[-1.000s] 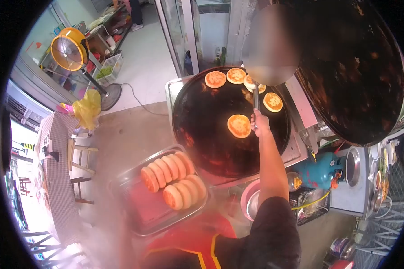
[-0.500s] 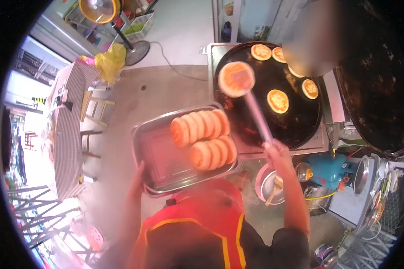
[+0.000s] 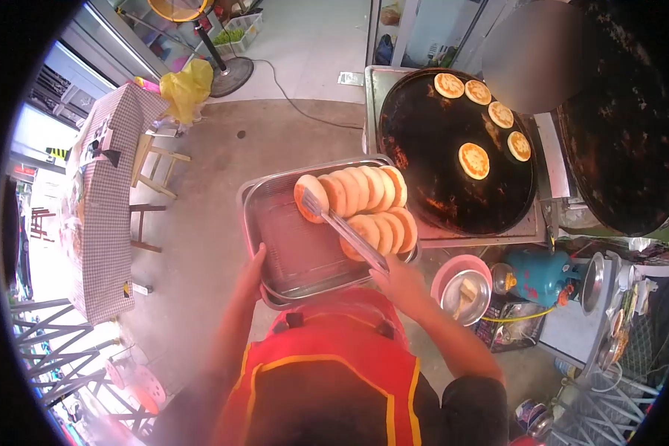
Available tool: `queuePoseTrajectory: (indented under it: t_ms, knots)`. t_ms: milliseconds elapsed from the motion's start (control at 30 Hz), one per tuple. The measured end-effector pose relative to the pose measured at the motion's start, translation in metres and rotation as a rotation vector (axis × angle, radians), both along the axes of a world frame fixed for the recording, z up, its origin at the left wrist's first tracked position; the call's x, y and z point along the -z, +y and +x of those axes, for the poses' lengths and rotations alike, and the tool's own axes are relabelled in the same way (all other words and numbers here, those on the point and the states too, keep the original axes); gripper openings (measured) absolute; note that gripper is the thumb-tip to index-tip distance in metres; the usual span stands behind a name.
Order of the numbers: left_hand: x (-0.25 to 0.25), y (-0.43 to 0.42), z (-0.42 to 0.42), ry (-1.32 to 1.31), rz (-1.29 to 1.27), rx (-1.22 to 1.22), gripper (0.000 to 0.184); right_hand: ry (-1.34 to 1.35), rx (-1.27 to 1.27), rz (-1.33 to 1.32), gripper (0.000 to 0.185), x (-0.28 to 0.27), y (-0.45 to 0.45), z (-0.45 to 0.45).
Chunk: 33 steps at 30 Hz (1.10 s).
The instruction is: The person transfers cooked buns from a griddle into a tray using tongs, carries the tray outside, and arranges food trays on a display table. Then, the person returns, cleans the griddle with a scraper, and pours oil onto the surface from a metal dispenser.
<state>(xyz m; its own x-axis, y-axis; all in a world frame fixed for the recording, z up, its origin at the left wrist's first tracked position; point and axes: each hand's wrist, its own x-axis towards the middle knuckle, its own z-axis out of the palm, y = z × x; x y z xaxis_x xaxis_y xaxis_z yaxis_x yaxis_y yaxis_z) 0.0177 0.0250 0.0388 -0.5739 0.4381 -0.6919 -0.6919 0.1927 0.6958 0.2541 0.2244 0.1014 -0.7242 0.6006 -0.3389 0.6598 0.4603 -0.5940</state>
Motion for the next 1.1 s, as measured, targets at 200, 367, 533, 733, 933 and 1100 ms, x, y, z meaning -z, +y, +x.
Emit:
queuePoseTrajectory:
  t_ms: [200, 367, 533, 733, 933, 1100]
  knots:
    - [0.031, -0.004, -0.005, -0.028, 0.070, -0.013, 0.066, 0.355, 0.235, 0.157, 0.036, 0.001, 0.065, 0.036]
    - [0.030, -0.004, -0.003, -0.014, 0.003, -0.034, 0.064, 0.467, 0.850, -0.677, 0.034, 0.017, 0.188, 0.037]
    - [0.000, 0.013, 0.010, 0.130, -0.003, -0.040, 0.060, 0.646, 0.902, -0.967, 0.033, 0.086, 0.298, -0.008]
    - [-0.018, 0.016, 0.017, 0.022, -0.068, -0.093, 0.057, 0.774, 0.977, -1.014, 0.032, 0.113, 0.373, -0.066]
    - [-0.017, 0.015, 0.018, 0.042, -0.106, -0.108, 0.056, 0.269, 0.685, 0.531, 0.031, 0.105, 0.363, -0.033]
    - [-0.008, 0.009, 0.016, 0.088, -0.069, -0.101, 0.057, -0.286, 0.340, 0.953, 0.038, 0.044, 0.321, 0.025]
